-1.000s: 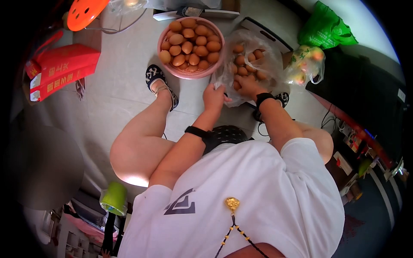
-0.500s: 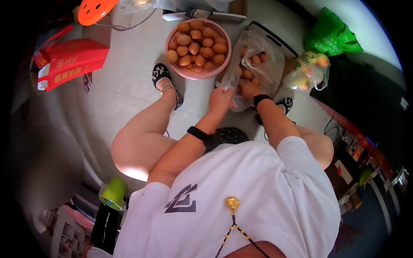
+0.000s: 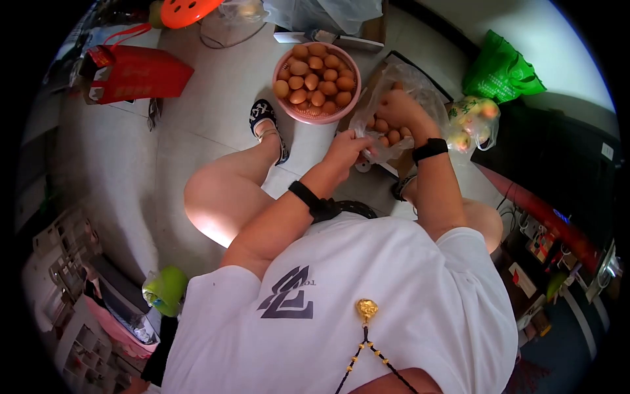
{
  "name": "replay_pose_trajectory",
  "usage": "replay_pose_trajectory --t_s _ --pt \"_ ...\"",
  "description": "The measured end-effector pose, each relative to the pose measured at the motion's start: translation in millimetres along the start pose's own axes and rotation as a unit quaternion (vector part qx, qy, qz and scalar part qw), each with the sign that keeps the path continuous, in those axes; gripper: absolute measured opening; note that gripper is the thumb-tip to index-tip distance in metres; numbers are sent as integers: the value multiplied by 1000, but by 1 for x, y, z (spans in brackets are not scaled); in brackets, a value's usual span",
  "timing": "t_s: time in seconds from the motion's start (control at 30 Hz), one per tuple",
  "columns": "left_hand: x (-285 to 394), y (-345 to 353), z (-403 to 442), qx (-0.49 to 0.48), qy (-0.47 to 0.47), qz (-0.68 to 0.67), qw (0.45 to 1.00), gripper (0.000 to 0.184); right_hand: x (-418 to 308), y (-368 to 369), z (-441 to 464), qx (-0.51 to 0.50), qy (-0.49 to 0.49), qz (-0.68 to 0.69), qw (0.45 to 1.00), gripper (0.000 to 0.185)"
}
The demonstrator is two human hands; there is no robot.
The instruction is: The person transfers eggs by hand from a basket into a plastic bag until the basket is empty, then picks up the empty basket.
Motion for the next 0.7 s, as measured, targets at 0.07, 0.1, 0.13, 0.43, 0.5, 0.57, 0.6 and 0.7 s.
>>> replay_pose_trajectory --t_s 0.07,0.1,0.13,0.43,0.5,0.57,0.6,0.7 --pt "-1 1 -3 4 -1 6 1000 20 -39 -27 -17 111 -85 30 990 30" --pt "0 1 -2 7 -2 10 1000 19 -61 -45 -32 219 -168 58 959 26" --pt "0 3 -1 4 -2 12 1000 19 -67 -45 -24 221 -166 57 959 26" --pt "-13 5 11 12 -38 10 999 22 -91 11 74 277 -179 -197 923 18" --pt "-13 5 13 3 -42 -6 999 17 -89 16 82 280 -154 -216 923 18" --pt "-18 1 18 -5 -43 -10 999 18 -90 20 86 298 -146 -263 906 17" --pt "-19 -1 20 0 -34 -21 999 19 -86 21 90 302 -134 -260 907 17" --pt "-23 -7 22 11 -29 -37 999 16 -84 22 96 335 -148 -253 896 16"
Point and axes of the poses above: each hand's wrist, its own z-axis towards the middle knuckle, its own y-axis out of the palm, x = y × z, the point moved 9 cm from there along z, towards the middle knuckle, and after that the axes turned 14 degrees about -x, right-handed, at the moved point
